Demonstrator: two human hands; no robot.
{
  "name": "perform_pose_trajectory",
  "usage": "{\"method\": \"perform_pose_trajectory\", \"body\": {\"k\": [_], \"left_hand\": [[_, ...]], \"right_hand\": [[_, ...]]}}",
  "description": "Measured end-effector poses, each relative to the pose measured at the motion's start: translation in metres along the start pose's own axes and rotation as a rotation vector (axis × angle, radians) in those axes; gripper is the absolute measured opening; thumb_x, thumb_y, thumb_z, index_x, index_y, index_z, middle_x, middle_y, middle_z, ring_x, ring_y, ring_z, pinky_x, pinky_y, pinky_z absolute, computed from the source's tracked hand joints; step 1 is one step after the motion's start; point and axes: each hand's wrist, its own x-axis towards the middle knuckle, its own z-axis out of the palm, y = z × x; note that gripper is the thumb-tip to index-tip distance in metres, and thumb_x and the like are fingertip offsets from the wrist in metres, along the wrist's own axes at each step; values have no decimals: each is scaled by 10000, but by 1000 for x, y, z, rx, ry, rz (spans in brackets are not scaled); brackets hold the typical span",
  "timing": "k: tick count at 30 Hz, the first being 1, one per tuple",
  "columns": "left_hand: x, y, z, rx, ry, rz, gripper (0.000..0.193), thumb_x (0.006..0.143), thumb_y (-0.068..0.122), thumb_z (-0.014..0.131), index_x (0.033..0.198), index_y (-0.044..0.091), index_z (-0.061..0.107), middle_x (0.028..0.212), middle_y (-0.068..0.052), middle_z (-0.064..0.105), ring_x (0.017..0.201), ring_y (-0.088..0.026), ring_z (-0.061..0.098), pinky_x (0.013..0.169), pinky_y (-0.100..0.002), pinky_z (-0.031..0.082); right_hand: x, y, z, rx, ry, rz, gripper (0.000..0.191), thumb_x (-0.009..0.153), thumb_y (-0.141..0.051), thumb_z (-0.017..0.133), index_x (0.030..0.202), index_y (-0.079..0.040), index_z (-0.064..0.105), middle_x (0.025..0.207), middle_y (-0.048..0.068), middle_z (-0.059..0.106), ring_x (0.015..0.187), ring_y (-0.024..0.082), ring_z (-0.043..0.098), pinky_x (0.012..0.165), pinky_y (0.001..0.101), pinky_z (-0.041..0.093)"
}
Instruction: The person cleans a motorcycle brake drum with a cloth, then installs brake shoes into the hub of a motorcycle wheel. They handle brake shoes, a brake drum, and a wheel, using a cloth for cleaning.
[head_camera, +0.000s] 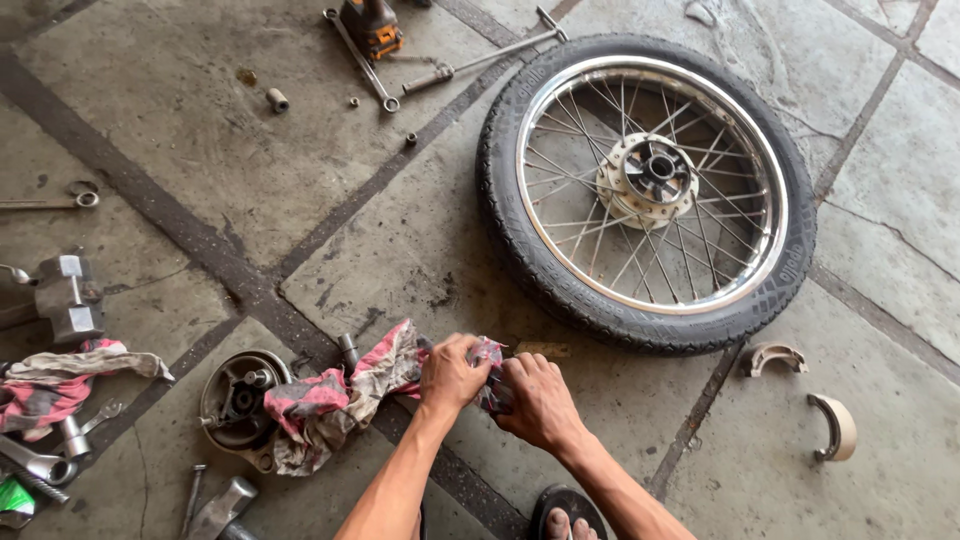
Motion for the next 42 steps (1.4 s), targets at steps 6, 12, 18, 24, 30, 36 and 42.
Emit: {"method": "perform_pose_trajectory", "body": {"k": [6, 12, 18, 24, 30, 36, 42], "left_hand": [[6, 7, -17, -290, -210, -179, 187, 801, 200, 703, 853, 26, 750, 734, -143, 740, 677, -290, 765, 652, -419, 575], [-4, 42, -27, -189, -244, -199, 192, 848, 204, 697, 843, 13, 717, 703, -183, 715, 678, -354, 729, 654, -452, 544], [-8, 53, -32, -29, -257, -25, 205, 930, 201, 666, 878, 4, 681, 835, -215, 716, 815, -425, 696, 687, -510, 531], [-14, 47, -27, 27, -246, 28, 143, 941, 149, 612, 962, 12, 649, 963, -206, 722, 887, -449, 679, 725, -537, 522], [-17, 47, -28, -13, -215, -21, 155, 925, 162, 623, 928, 8, 641, 887, -216, 716, 842, -435, 687, 722, -528, 529], [-17, 45, -26, 52, -344, -103, 200, 975, 193, 598, 901, 8, 617, 865, -177, 722, 796, -367, 728, 702, -488, 552], [-23, 34, -21, 112, -301, 27, 171, 976, 154, 579, 916, -5, 600, 923, -184, 717, 772, -374, 722, 649, -484, 570]], "right_hand": [[5, 2, -9, 240, 243, -33, 763, 603, -245, 868, 1247, 35, 568, 1269, 258, 569, 1175, 448, 508, 958, 526, 416], [4, 4, 9, 353, 253, 253, 306, 818, -210, 752, 1080, -68, 685, 1039, 105, 699, 969, 291, 703, 843, 398, 568], [12, 11, 9, 193, 300, 94, 309, 764, -181, 781, 1031, -53, 691, 1036, 120, 677, 968, 342, 659, 821, 427, 541], [15, 10, 12, 160, 389, -15, 301, 740, -140, 783, 997, -32, 670, 1110, 124, 681, 1005, 349, 649, 824, 426, 544], [14, 20, 25, 240, 394, -60, 204, 806, -79, 746, 976, -39, 639, 1020, 121, 691, 960, 333, 665, 819, 406, 555], [12, 19, 30, 399, 377, 19, 245, 817, -64, 722, 1020, -26, 589, 904, 128, 654, 852, 318, 671, 746, 401, 556], [12, 21, 25, 361, 311, 20, 336, 789, -88, 756, 1075, -23, 593, 877, 132, 651, 806, 311, 662, 713, 412, 545]]}}
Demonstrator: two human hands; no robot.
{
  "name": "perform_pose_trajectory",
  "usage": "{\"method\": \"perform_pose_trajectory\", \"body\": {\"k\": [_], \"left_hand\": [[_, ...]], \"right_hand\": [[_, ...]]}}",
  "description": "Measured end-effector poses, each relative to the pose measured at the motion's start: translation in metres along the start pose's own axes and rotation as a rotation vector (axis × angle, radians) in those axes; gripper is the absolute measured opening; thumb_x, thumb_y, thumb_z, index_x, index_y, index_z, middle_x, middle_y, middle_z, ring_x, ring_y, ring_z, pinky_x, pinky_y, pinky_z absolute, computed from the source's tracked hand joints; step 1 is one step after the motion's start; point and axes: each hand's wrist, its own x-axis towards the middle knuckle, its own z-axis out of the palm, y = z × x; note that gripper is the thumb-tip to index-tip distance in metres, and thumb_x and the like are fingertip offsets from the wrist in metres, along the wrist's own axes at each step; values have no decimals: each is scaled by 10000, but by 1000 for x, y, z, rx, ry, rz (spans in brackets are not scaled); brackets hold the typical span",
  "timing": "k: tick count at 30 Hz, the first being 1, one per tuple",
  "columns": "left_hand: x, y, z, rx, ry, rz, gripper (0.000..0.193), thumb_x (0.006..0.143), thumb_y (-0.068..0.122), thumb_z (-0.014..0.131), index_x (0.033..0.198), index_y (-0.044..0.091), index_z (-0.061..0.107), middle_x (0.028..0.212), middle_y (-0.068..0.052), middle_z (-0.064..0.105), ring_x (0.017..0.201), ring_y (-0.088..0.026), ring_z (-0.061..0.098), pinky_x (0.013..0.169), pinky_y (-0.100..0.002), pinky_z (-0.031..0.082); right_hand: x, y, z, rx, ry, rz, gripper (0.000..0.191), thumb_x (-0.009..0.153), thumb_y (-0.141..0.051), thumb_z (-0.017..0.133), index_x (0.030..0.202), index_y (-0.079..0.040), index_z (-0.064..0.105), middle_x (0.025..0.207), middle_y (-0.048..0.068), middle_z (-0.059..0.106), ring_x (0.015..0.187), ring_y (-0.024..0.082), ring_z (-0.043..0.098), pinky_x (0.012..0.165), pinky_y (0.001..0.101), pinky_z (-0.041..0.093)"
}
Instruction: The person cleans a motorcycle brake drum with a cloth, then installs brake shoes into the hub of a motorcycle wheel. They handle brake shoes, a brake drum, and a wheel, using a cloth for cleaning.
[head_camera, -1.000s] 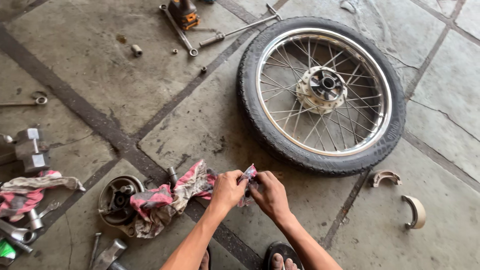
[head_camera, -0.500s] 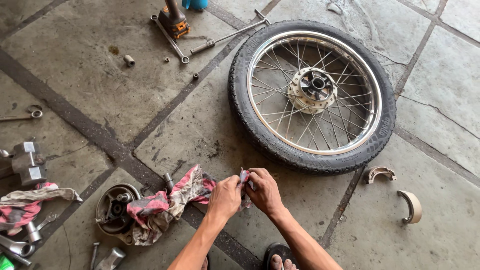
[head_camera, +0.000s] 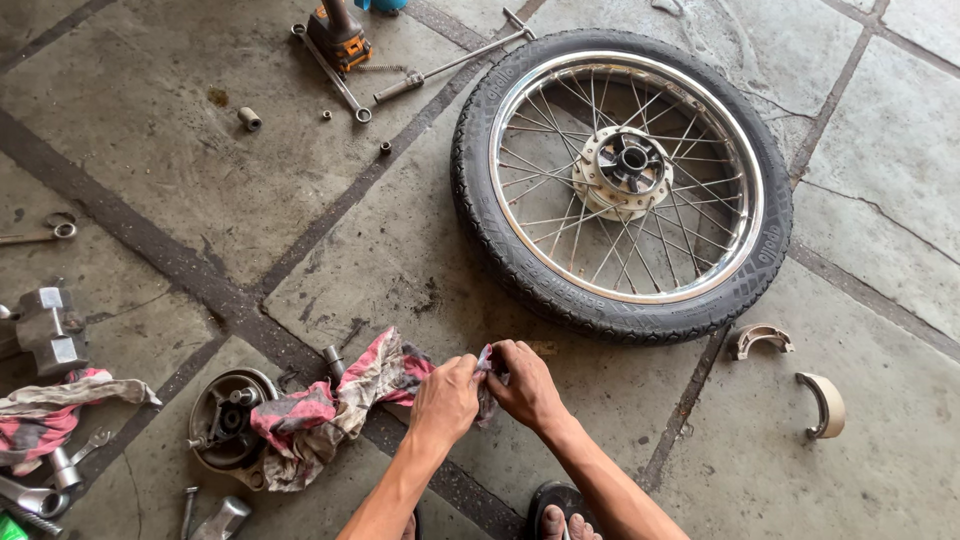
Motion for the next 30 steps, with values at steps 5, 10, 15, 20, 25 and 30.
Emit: {"method": "perform_pose_trajectory", "body": {"k": [5, 10, 15, 20, 25, 30], "left_hand": [[-6, 15, 7, 73, -99, -24, 191, 1040, 189, 502, 957, 40, 587, 848, -138, 674, 702, -319, 693, 573, -468, 558], [-11, 24, 10, -119, -72, -176, 240, 1022, 243, 528, 905, 48, 603, 814, -82, 681, 653, -259, 689, 529, -425, 530], [-7, 6, 15, -254, 132, -75, 222, 956, 227, 652, 918, 9, 670, 734, -161, 698, 689, -314, 673, 604, -454, 499], [5, -11, 16, -377, 6, -299, 224, 945, 237, 641, 899, 20, 672, 708, -148, 704, 654, -259, 686, 632, -429, 519], [32, -29, 3, -342, 17, -332, 261, 928, 289, 675, 937, 29, 696, 748, -140, 727, 674, -244, 697, 665, -409, 520], [36, -31, 3, -381, 34, -259, 284, 983, 310, 636, 973, 31, 690, 763, -145, 713, 680, -243, 674, 674, -409, 519]], "right_hand": [[11, 1, 8, 54, 174, 55, 214, 774, -37, 671, 983, -43, 629, 879, 119, 657, 793, 277, 669, 703, 379, 548], [20, 20, 9, 70, 110, 305, 162, 710, -45, 738, 857, -14, 676, 832, 120, 656, 782, 266, 667, 706, 371, 541], [24, 41, 12, 298, -23, 510, 224, 737, -70, 740, 944, 1, 686, 827, 89, 722, 757, 159, 666, 679, 309, 542], [31, 38, -8, 308, -277, 710, 230, 790, -138, 770, 977, -13, 717, 832, 80, 740, 737, 131, 661, 600, 294, 540], [14, 1, -20, 239, -70, 413, 286, 802, -179, 763, 1067, -87, 706, 976, 65, 738, 772, 157, 699, 630, 330, 570], [3, -27, -6, 4, -179, 271, 378, 824, -260, 747, 1163, -105, 686, 886, 175, 748, 799, 346, 711, 697, 446, 557]]}}
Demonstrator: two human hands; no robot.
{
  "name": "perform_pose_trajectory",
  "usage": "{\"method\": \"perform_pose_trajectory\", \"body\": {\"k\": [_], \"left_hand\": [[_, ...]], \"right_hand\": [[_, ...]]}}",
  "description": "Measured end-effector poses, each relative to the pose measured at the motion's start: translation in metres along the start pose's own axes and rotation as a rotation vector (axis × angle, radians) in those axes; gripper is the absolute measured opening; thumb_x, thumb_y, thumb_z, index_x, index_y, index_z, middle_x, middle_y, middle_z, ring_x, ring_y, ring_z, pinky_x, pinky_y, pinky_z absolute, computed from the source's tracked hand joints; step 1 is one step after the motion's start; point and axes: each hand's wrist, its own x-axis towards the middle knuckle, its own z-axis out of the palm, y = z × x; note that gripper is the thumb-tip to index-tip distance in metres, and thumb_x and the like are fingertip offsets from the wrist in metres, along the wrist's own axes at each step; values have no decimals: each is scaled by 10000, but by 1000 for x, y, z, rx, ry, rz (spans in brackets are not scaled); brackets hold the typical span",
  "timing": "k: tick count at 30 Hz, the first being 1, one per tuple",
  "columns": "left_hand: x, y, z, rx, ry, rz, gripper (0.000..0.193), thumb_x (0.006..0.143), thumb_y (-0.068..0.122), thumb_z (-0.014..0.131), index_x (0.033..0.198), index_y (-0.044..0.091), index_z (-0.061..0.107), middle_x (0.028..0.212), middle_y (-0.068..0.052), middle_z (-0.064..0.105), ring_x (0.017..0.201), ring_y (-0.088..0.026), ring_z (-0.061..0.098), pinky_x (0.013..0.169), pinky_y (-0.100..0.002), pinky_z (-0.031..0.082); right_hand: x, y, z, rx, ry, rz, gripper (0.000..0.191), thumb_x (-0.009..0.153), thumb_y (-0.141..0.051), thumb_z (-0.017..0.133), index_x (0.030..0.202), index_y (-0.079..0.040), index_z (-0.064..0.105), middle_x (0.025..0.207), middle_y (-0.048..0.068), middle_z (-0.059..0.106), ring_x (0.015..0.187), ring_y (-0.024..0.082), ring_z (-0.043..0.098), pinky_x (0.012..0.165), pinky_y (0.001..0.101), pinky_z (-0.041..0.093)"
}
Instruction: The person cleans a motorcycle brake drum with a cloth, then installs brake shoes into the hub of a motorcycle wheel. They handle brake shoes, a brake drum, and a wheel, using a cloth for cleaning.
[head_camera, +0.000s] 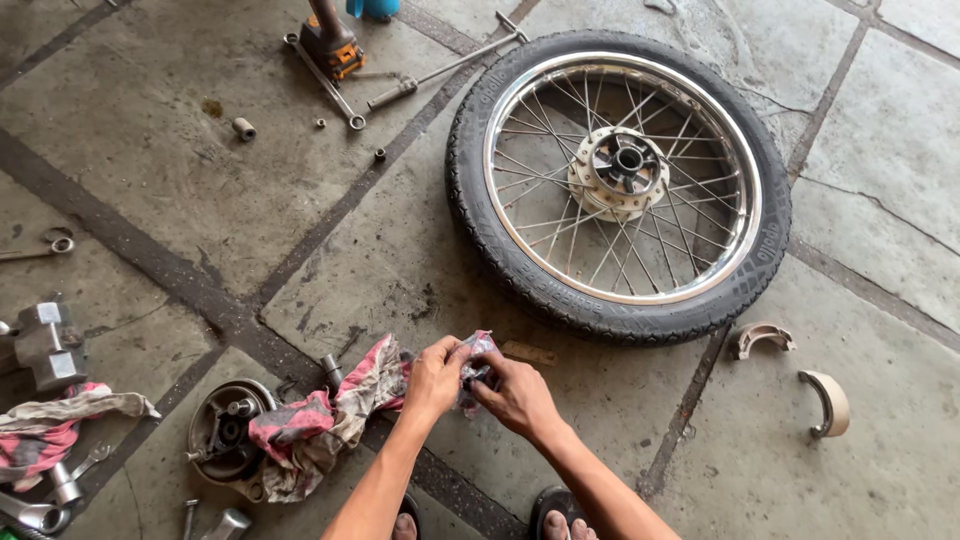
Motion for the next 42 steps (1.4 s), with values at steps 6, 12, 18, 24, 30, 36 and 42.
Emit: {"method": "perform_pose_trajectory", "body": {"k": [6, 12, 18, 24, 30, 36, 42], "left_hand": [[-4, 9, -1, -157, -84, -135, 270, 982, 314, 634, 1001, 59, 717, 769, -144, 704, 681, -225, 597, 625, -431, 500], [-2, 14, 2, -25, 19, 43, 257, 977, 308, 643, 990, 62, 719, 781, -125, 736, 685, -224, 692, 640, -386, 520], [17, -3, 19, -49, 92, 7, 209, 947, 222, 604, 1010, 82, 747, 821, -133, 766, 699, -226, 729, 656, -393, 552], [52, -53, -15, 78, 361, -84, 223, 967, 228, 567, 991, 108, 753, 909, -148, 757, 849, -336, 716, 746, -466, 557], [61, -71, -20, 132, 252, -18, 319, 985, 359, 619, 1051, 60, 711, 994, -200, 745, 980, -401, 711, 815, -488, 542], [52, -59, -16, 89, 292, 32, 521, 826, 342, 805, 1130, -20, 584, 1046, -239, 690, 974, -432, 665, 797, -512, 511], [40, -44, -5, -428, 7, 20, 219, 958, 182, 742, 995, 10, 612, 872, -59, 676, 805, -135, 581, 724, -328, 510]], "right_hand": [[-1, -9, 13, 85, 107, 123, 405, 829, -245, 704, 1194, -85, 635, 787, 164, 746, 692, 356, 710, 644, 455, 550], [-3, 3, 22, 152, 75, 181, 242, 911, -248, 668, 1070, -71, 715, 747, 138, 755, 614, 220, 715, 599, 371, 555], [2, 11, 31, 545, -47, 217, 226, 997, -248, 619, 977, -41, 708, 772, 103, 770, 667, 115, 710, 634, 303, 569], [-52, -13, 49, 69, -89, -259, 249, 990, -223, 667, 834, -34, 621, 764, 118, 665, 688, 220, 636, 642, 381, 524], [-33, 1, 48, 221, 35, 57, 179, 949, -216, 647, 978, -41, 666, 791, 122, 684, 695, 194, 651, 634, 351, 519], [7, 48, 38, 552, 87, 374, 271, 964, -220, 616, 1170, -47, 647, 884, 59, 694, 710, 144, 640, 608, 295, 510], [25, 60, 26, 868, 102, 463, 394, 1000, -317, 542, 1344, -127, 560, 1110, 62, 712, 871, 121, 675, 699, 270, 545]]}}
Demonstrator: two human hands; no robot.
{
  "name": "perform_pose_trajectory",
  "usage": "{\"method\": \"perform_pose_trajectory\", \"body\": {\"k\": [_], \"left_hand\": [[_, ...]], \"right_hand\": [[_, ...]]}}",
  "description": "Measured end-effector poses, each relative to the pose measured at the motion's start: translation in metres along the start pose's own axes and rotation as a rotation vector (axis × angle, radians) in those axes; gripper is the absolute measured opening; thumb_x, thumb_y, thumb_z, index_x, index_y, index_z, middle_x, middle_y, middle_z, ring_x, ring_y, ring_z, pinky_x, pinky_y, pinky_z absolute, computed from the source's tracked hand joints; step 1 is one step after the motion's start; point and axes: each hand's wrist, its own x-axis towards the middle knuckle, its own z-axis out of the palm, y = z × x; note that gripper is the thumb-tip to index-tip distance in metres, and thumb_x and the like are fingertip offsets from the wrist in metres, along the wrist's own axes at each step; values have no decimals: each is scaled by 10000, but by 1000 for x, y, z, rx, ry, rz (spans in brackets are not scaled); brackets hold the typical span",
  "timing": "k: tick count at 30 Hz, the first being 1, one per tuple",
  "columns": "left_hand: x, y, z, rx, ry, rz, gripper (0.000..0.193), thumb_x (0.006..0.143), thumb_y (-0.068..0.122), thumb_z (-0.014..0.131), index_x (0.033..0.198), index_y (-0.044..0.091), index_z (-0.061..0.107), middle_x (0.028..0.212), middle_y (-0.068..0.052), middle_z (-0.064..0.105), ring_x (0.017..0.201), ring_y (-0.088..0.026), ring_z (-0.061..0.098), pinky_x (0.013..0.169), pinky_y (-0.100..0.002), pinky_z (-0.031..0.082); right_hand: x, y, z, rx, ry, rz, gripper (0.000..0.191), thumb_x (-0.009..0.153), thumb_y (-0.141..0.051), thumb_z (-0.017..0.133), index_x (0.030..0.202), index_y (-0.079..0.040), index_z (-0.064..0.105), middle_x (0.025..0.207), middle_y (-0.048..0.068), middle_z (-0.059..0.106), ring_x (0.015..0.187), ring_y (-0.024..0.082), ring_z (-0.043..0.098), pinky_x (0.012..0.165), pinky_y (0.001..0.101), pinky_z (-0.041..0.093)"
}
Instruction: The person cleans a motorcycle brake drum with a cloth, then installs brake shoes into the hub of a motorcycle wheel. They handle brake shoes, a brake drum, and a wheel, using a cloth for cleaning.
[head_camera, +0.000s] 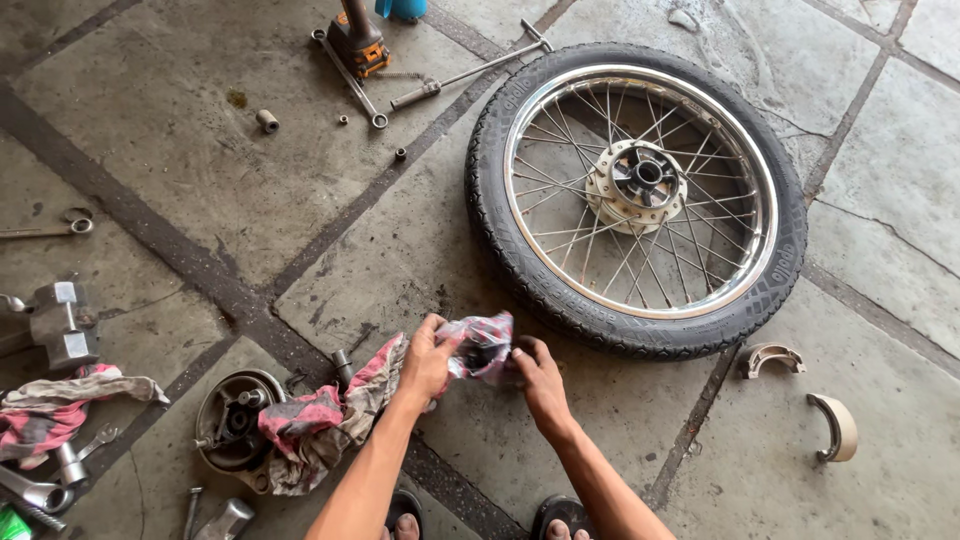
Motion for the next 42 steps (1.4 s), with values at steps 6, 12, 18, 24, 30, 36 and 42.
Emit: {"method": "perform_pose_trajectory", "body": {"k": [6, 12, 18, 24, 30, 36, 42], "left_hand": [[-18, 26, 25, -433, -160, -55, 114, 982, 159, 662, 1030, 64, 623, 923, -9, 700, 822, -81, 622, 737, -266, 532], [-44, 67, 27, 222, 72, 76, 355, 955, 320, 712, 1136, 52, 563, 1018, -116, 658, 897, -189, 659, 734, -326, 589], [-85, 99, 20, 659, 3, 674, 306, 921, 323, 707, 1141, 114, 671, 1222, -79, 674, 1048, -292, 684, 881, -453, 562], [-80, 99, 20, 678, -338, 74, 311, 869, 219, 726, 1142, 85, 658, 1165, -76, 682, 999, -253, 730, 929, -398, 564], [-56, 61, 20, 857, -276, 55, 223, 857, 103, 719, 1076, 62, 707, 1179, -166, 644, 1092, -379, 644, 934, -469, 508], [-55, 33, 10, 835, -248, 172, 251, 846, 4, 635, 1086, 54, 687, 1165, -177, 624, 1073, -414, 637, 909, -492, 514], [-68, 29, -3, 863, -174, 74, 276, 836, 57, 693, 1111, 67, 672, 1192, -144, 592, 1028, -420, 641, 880, -517, 516]], "right_hand": [[-21, -39, -4, 554, -120, 141, 449, 981, -436, 448, 1248, -118, 618, 1123, 47, 723, 893, 174, 728, 707, 395, 631], [-25, -55, 1, 642, -4, -10, 283, 1078, -335, 513, 1156, -86, 621, 965, 16, 706, 800, 124, 694, 678, 308, 610], [-24, -54, -5, 517, 74, 9, 265, 1057, -294, 475, 1120, -116, 662, 880, -23, 678, 658, 79, 645, 467, 265, 519], [1, -34, -2, 469, 25, 209, 313, 1042, -364, 514, 1104, -77, 622, 780, 34, 676, 559, 143, 627, 413, 303, 479], [-16, -22, -3, -663, 331, -372, 380, 922, -234, 653, 1246, -37, 632, 969, 174, 663, 735, 320, 677, 610, 431, 524], [-41, -33, 7, -954, -146, -586, 527, 802, -200, 714, 1317, -143, 614, 1023, 130, 705, 864, 325, 715, 760, 425, 574], [-37, -29, 26, -1202, -228, -626, 479, 820, -242, 736, 1286, -209, 628, 1041, 109, 710, 864, 342, 705, 693, 460, 561]]}}
